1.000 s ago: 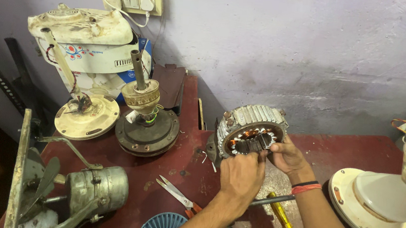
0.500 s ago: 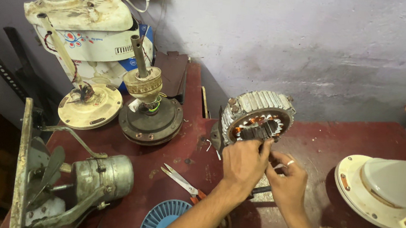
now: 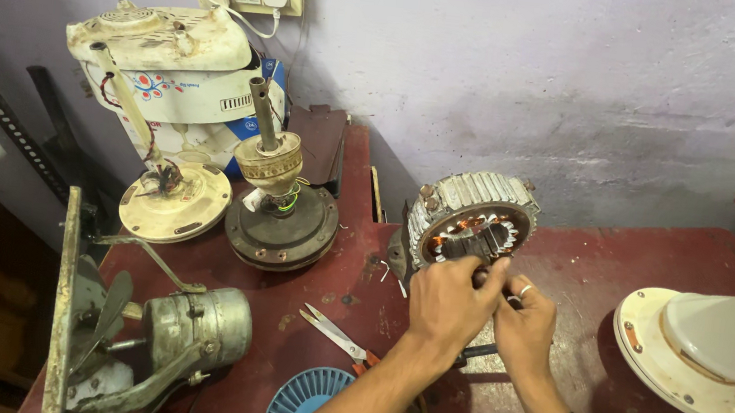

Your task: The person uses a yellow screwdriver to adjust copper windings inside a motor stator clamped in a bench vise. They repeatedly probe and reposition the coils, then briefly handle a blue fan blade before returning to the stator.

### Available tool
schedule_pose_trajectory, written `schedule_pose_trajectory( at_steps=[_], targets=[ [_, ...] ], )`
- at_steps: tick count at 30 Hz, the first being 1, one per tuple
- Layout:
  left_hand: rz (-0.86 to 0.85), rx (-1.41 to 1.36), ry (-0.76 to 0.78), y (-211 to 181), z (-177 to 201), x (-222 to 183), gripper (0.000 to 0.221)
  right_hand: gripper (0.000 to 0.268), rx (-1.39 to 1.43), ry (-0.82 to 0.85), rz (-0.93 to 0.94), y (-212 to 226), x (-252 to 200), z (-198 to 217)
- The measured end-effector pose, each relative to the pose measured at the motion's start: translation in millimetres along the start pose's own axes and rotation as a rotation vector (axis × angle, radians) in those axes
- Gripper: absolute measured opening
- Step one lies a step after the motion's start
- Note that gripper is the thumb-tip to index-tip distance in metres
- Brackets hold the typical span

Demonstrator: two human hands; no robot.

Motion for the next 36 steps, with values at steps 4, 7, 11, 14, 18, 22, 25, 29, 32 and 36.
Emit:
schedule_pose_trajectory(
  at_steps=[4, 7, 11, 14, 18, 22, 25, 29, 32, 36],
  targets=[
    [-0.312, -0.083, -0.244, -18.6, 34.8, -17.3, 0.032, 0.014, -0.008, 0.021, 0.008, 15.6, 8.5, 1.1],
    [-0.463, -0.052, -0.486, -15.9, 65.6, -24.4, 0.024, 0.017, -0.04, -0.027, -0.034, 20.3, 11.9, 3.5],
    [-0.215, -0.084, -0.601, 28.8, 85.7, -10.2, 0.02, 0.021, -0.058, -0.064, -0.121, 20.1, 14.6, 6.6],
    [-0.032, -0.487, -0.425, 74.6, 71.9, 13.5, 0.033, 0.022, -0.083, -0.05, -0.075, 28.7, 18.0, 5.9],
    [-0.181, -0.7, -0.068, 71.7, 31.6, 22.2, 0.077, 0.021, -0.14, -0.026, -0.136, 28.4, 20.7, 4.4],
    [-0.062, -0.906, 0.113, 80.1, 3.6, 21.8, 0.106, 0.023, -0.166, -0.026, -0.151, 28.7, 20.0, 6.4],
    [-0.093, -0.77, 0.0, 75.8, 9.9, 15.4, 0.111, 0.023, -0.161, -0.026, -0.131, 28.1, 18.8, 7.8],
    [-0.172, -0.595, -0.154, 58.1, 15.3, 2.1, 0.112, 0.022, -0.152, -0.024, -0.166, 22.5, 20.4, 7.9],
    [-0.089, -0.403, -0.213, 52.3, 11.9, -3.8, 0.126, 0.021, -0.112, -0.017, -0.161, 19.9, 22.3, 8.3],
    [0.053, -0.603, -0.167, 65.0, 2.6, 4.5, 0.132, 0.022, -0.024, -0.003, -0.131, 17.2, 23.7, 9.9]
  ],
)
Point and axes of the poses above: each hand's wrist, its own x-axis towards the middle knuckle, its own z-axis out of the back of the hand, y = z × x, the point moved 9 cm from there along x, towards the middle knuckle, and after that the axes turned 12 degrees about y, right-handed, at the moved point
